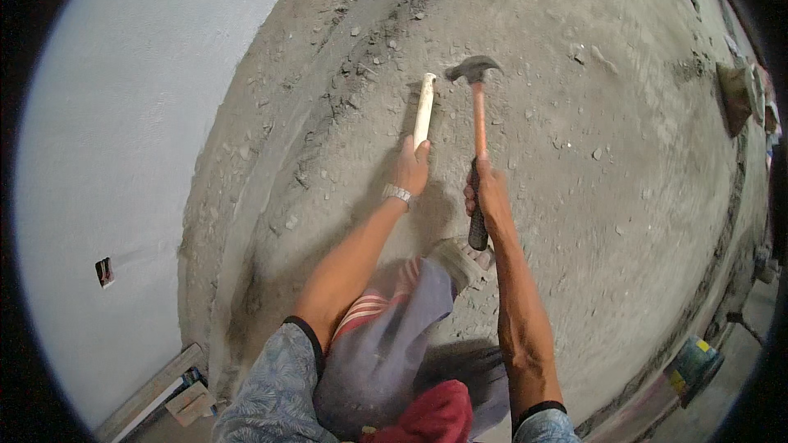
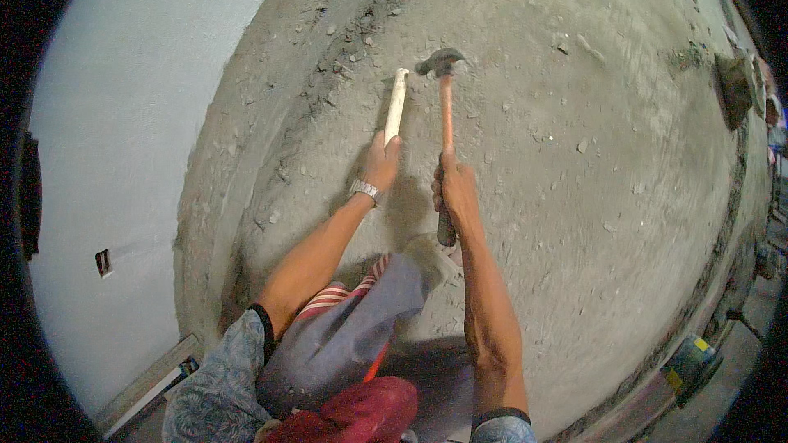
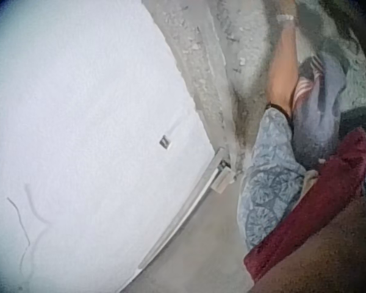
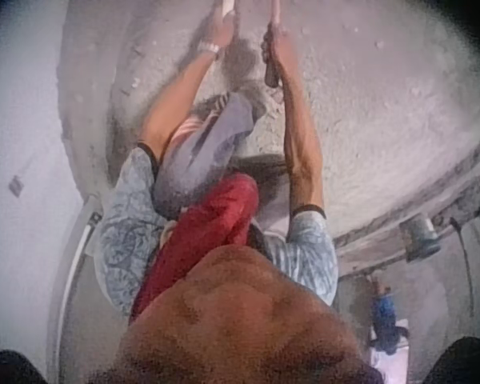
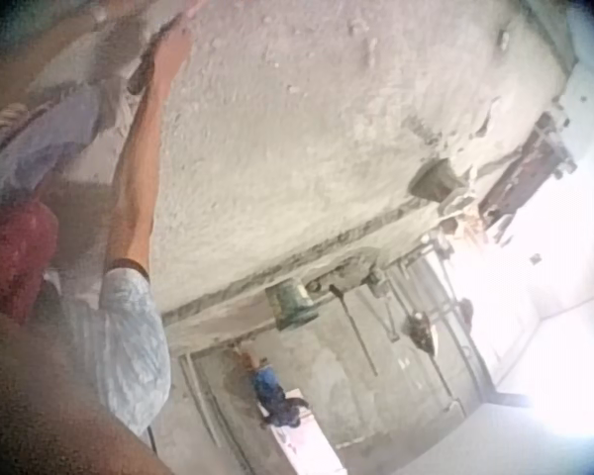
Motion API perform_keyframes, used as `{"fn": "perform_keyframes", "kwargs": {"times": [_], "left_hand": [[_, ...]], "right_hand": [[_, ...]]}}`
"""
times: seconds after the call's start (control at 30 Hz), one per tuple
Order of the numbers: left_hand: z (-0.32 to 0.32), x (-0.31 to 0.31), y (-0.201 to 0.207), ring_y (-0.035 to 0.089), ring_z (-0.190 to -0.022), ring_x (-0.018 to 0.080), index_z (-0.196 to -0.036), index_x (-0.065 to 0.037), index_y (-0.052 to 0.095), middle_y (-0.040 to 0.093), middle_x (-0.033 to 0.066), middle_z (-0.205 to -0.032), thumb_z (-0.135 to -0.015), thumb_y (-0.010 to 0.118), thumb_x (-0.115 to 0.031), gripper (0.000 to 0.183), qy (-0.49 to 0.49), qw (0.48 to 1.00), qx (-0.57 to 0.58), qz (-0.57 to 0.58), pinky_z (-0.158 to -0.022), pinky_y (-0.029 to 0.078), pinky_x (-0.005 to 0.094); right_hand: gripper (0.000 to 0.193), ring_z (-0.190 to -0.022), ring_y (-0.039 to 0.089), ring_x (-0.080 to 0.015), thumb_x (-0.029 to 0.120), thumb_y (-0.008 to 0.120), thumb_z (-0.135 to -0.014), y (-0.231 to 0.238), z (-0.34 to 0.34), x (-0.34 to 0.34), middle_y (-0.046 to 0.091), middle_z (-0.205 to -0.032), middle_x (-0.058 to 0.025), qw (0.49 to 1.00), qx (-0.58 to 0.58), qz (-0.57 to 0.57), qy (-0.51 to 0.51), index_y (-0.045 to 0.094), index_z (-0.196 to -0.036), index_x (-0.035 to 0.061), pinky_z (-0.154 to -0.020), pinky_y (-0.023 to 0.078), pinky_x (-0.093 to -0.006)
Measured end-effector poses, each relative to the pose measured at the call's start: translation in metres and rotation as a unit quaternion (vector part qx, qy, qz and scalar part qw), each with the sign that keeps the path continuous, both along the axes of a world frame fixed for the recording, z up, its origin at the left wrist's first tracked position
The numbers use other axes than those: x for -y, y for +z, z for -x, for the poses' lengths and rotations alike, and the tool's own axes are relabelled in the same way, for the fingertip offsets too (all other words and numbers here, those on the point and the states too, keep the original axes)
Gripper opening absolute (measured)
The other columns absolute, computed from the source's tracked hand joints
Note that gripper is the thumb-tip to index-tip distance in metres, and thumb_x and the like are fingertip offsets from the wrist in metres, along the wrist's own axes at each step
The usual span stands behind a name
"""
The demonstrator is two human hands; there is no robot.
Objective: The person sits on the floor and repeatedly strikes a white plastic conduit pipe with a hammer to break it into smaller pieces. Another person is visible in the background working with a bucket and shovel.
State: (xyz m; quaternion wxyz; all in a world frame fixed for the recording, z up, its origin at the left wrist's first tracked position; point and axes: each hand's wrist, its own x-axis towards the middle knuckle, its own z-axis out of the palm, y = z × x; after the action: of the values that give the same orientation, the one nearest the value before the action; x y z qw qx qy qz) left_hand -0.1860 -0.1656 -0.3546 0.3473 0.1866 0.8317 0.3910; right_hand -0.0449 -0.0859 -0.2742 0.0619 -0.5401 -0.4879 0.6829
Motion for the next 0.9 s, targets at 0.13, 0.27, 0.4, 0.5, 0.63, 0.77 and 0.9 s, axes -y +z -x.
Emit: {"fn": "perform_keyframes", "kwargs": {"times": [0.13, 0.27, 0.4, 0.5, 0.63, 0.77, 0.9], "left_hand": [[-0.004, -0.004, -0.001, 0.056, -0.066, 0.0306, -0.104, -0.001, 0.049, 0.058, 0.0165, -0.077, -0.095, 0.040, -0.043, 0.044, 0.000, 0.998, -0.058, 0.000, -0.062, 0.044, 0.0434], [0.003, -0.016, 0.003, 0.049, -0.044, 0.0156, -0.100, -0.005, 0.050, 0.050, 0.0055, -0.061, -0.095, 0.039, -0.047, 0.044, 0.053, 0.994, 0.074, -0.061, -0.042, 0.042, 0.0325], [0.009, -0.021, 0.009, 0.043, -0.042, 0.0107, -0.098, -0.007, 0.047, 0.044, -0.0010, -0.059, -0.096, 0.038, -0.047, 0.041, 0.099, 0.978, 0.157, -0.099, -0.038, 0.038, 0.0268], [0.011, -0.011, 0.004, 0.041, -0.042, 0.0099, -0.099, -0.007, 0.047, 0.043, -0.0021, -0.060, -0.097, 0.039, -0.046, 0.040, 0.094, 0.974, 0.169, -0.120, -0.038, 0.037, 0.0270], [0.016, -0.002, 0.003, 0.042, -0.043, 0.0093, -0.102, -0.007, 0.049, 0.043, -0.0020, -0.060, -0.097, 0.039, -0.046, 0.040, 0.095, 0.980, 0.145, -0.102, -0.037, 0.036, 0.0271], [0.015, -0.001, 0.005, 0.041, -0.043, 0.0094, -0.101, -0.008, 0.049, 0.043, -0.0016, -0.060, -0.096, 0.040, -0.046, 0.040, 0.090, 0.983, 0.132, -0.089, -0.037, 0.036, 0.0277], [0.013, -0.006, 0.001, 0.042, -0.043, 0.0101, -0.096, -0.007, 0.048, 0.044, -0.0007, -0.060, -0.096, 0.041, -0.046, 0.039, 0.091, 0.980, 0.134, -0.112, -0.037, 0.037, 0.0287]], "right_hand": [[0.059, -0.042, 0.042, -0.0108, 0.063, 0.038, -0.092, 0.021, -0.002, -0.004, 0.046, -0.055, 0.0002, 0.993, -0.079, -0.076, -0.043, 0.049, -0.074, 0.0081, -0.039, 0.035, -0.0279], [0.057, -0.041, 0.044, -0.0122, 0.056, 0.038, -0.094, 0.047, 0.013, -0.007, 0.046, -0.052, -0.0013, 0.968, -0.182, -0.137, -0.108, 0.047, -0.066, 0.0078, -0.039, 0.036, -0.0279], [0.055, -0.041, 0.043, -0.0124, 0.052, 0.040, -0.095, 0.008, 0.032, 0.005, 0.044, -0.051, -0.0013, 0.962, -0.178, -0.188, -0.089, 0.046, -0.064, 0.0077, -0.040, 0.035, -0.0288], [0.054, -0.040, 0.044, -0.0120, 0.056, 0.040, -0.094, -0.025, 0.038, -0.011, 0.047, -0.053, -0.0011, 0.995, 0.017, -0.063, 0.080, 0.048, -0.069, 0.0079, -0.037, 0.036, -0.0276], [0.054, -0.041, 0.043, -0.0114, 0.058, 0.042, -0.093, 0.020, 0.033, -0.020, 0.046, -0.054, -0.0003, 0.997, -0.078, -0.026, -0.011, 0.049, -0.073, 0.0079, -0.039, 0.036, -0.0266], [0.055, -0.041, 0.042, -0.0115, 0.059, 0.040, -0.093, 0.028, 0.035, -0.006, 0.046, -0.053, -0.0008, 0.964, -0.220, -0.124, -0.082, 0.049, -0.075, 0.0068, -0.038, 0.034, -0.0269], [0.056, -0.040, 0.043, -0.0128, 0.057, 0.040, -0.094, -0.024, 0.043, 0.006, 0.046, -0.053, -0.0018, 0.981, -0.144, -0.124, -0.045, 0.048, -0.071, 0.0063, -0.038, 0.034, -0.0284]]}}
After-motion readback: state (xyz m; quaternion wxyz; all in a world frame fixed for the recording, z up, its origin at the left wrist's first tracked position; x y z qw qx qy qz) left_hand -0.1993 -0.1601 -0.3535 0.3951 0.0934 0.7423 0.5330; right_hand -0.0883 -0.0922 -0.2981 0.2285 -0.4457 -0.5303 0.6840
